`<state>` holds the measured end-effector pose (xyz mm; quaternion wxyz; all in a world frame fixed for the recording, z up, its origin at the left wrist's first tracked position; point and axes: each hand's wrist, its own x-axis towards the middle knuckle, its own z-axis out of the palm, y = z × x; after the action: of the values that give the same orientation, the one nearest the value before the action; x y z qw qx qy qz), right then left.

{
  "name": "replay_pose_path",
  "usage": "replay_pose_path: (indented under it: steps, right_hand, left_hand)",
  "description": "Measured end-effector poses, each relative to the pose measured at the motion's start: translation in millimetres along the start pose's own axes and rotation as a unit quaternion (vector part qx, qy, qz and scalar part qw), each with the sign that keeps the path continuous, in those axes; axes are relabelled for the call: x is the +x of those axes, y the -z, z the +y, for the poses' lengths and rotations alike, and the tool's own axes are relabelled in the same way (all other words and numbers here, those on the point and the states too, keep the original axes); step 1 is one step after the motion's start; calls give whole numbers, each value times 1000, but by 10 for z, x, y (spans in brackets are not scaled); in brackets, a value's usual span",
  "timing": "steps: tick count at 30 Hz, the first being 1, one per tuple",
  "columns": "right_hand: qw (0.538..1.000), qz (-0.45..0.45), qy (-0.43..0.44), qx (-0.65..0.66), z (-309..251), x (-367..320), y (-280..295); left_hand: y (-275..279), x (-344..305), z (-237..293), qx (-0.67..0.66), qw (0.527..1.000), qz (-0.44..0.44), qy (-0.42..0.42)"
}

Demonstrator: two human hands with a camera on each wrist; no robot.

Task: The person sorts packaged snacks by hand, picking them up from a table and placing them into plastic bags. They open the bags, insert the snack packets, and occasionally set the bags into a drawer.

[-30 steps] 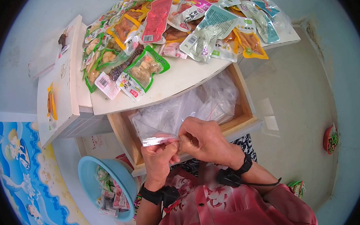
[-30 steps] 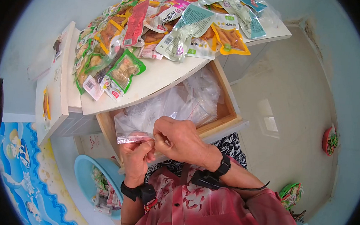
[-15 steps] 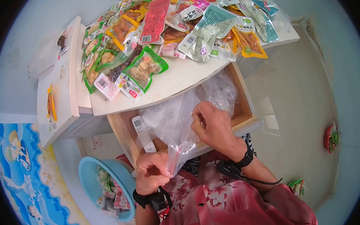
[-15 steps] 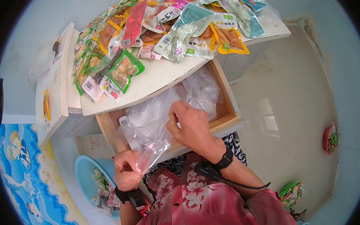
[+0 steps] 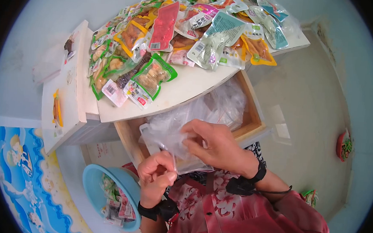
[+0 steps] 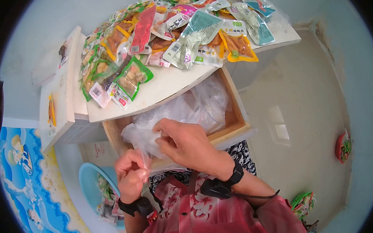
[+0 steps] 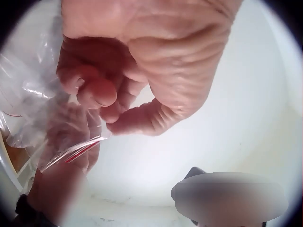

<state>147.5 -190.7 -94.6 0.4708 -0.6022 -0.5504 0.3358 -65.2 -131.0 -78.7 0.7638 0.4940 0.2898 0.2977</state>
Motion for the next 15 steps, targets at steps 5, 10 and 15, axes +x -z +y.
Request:
replay_pose_path:
  steps: [5,10,15]
  right_hand:
    - [985,74,124,-92,23,-43,-223]
    - [985,79,149,-27,-11,-19,-346]
    - [989,133,58,-35,40,66,-32]
  left_hand:
    - [-363,-77,118,204,963,166,-65]
    - [-194,-229,-81,295,928,225,-31]
    - [40,-311,-39,361,880,287,-116]
